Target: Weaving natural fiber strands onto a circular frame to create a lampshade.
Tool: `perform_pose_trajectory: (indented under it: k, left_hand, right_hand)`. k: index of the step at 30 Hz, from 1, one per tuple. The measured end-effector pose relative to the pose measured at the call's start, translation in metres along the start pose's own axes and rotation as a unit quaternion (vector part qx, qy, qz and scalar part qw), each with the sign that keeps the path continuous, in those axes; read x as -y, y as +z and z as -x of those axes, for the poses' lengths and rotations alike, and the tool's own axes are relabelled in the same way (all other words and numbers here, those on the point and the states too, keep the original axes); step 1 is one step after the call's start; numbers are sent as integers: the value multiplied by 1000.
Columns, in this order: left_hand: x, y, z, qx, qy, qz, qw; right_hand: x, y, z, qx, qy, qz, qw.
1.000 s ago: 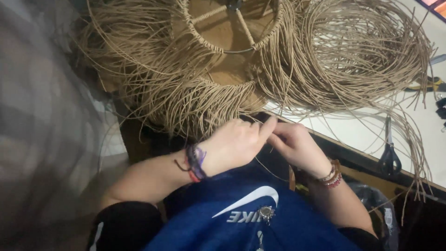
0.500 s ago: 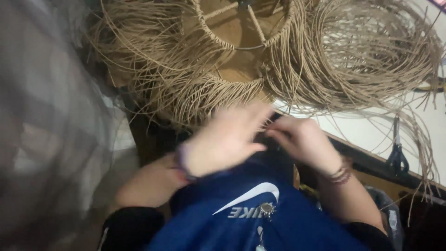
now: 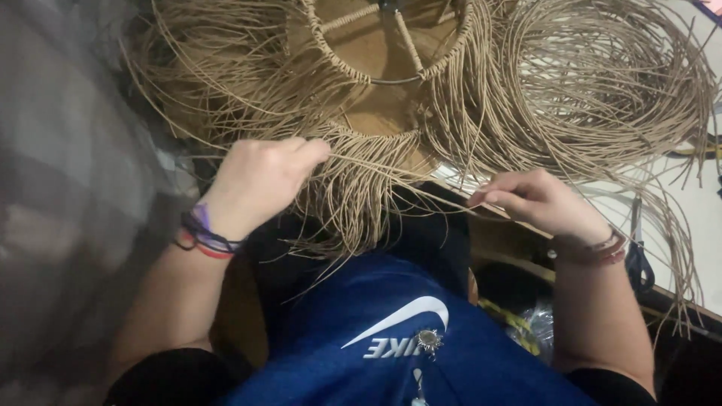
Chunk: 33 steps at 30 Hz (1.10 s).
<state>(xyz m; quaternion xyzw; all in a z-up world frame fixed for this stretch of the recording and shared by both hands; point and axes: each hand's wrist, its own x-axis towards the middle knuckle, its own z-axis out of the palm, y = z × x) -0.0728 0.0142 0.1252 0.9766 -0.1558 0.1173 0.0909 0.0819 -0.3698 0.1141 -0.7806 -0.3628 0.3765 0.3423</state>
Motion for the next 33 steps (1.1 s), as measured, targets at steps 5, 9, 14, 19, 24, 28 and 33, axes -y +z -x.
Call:
perform_pose_trajectory:
  k: [5, 9, 14, 19, 24, 28, 33]
  left_hand:
    - [7, 0, -3, 8, 17, -23, 1000]
    - [11, -1, -7, 26, 13, -33, 999]
    - [14, 0, -6, 35, 7, -14, 999]
    - [16, -1, -3, 35, 0, -2, 999]
    - [-6, -23, -8, 424, -157, 219, 865]
    - [-31, -22, -5, 399, -100, 324, 852]
    - [-72, -23, -28, -281, 34, 218, 934]
  right_hand:
    - [-11, 2, -4, 89, -40, 81, 992]
    - [-7, 4, -3, 38, -51, 188, 980]
    - [-27, 23, -1, -20, -68, 285, 956]
    - [-45, 39, 2, -37, -23, 299, 953]
    - [-54, 39, 1, -119, -74, 233, 962]
    - [-4, 15, -20, -113, -227, 177, 951]
    - [48, 5, -81, -255, -235, 143, 927]
